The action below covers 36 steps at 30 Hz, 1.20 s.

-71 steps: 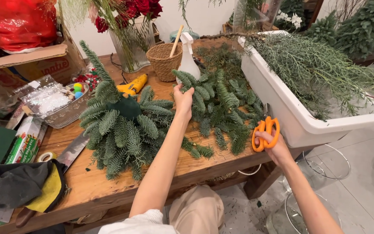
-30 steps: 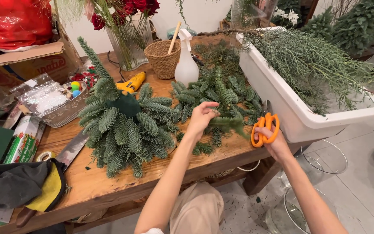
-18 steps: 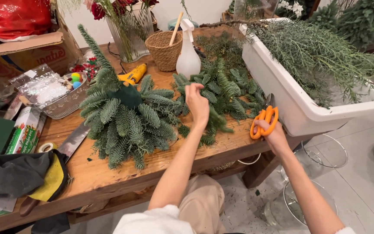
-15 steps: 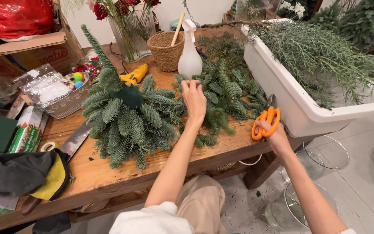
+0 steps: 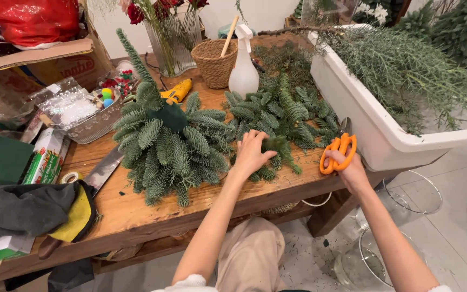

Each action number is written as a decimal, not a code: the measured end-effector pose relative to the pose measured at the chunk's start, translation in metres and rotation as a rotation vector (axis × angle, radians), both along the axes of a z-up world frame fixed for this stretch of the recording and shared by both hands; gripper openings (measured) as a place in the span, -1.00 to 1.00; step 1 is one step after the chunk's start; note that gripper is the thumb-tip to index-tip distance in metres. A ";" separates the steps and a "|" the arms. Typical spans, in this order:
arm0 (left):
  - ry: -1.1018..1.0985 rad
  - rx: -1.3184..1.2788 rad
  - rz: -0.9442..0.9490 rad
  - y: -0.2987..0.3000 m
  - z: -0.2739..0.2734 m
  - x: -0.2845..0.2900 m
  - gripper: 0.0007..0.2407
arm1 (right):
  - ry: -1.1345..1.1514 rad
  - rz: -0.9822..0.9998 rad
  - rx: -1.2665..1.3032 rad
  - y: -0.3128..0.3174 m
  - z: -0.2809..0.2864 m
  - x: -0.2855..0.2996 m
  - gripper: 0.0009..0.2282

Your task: The person arranges artificial pine branches onto a small cone-shaped base to create a miniature tree. They use orange-handled shears to trim the branches and insert them into the base, occasionally adjusting the placement of the foliage.

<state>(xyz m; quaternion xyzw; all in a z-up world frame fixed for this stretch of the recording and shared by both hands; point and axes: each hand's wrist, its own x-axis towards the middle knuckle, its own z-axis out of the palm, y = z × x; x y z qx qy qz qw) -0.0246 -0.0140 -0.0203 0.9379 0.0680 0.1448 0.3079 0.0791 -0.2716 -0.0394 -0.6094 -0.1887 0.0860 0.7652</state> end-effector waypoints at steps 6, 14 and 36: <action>-0.496 -0.028 0.021 -0.013 0.012 -0.005 -0.70 | -0.006 -0.013 0.010 0.001 -0.004 0.003 -0.53; -1.055 0.418 0.206 -0.037 0.029 -0.015 -0.72 | -0.089 -0.026 0.013 0.008 0.008 -0.025 -0.56; -0.437 -0.659 0.076 -0.031 0.075 -0.061 -0.56 | -0.234 -0.097 0.089 0.031 0.062 -0.049 -0.53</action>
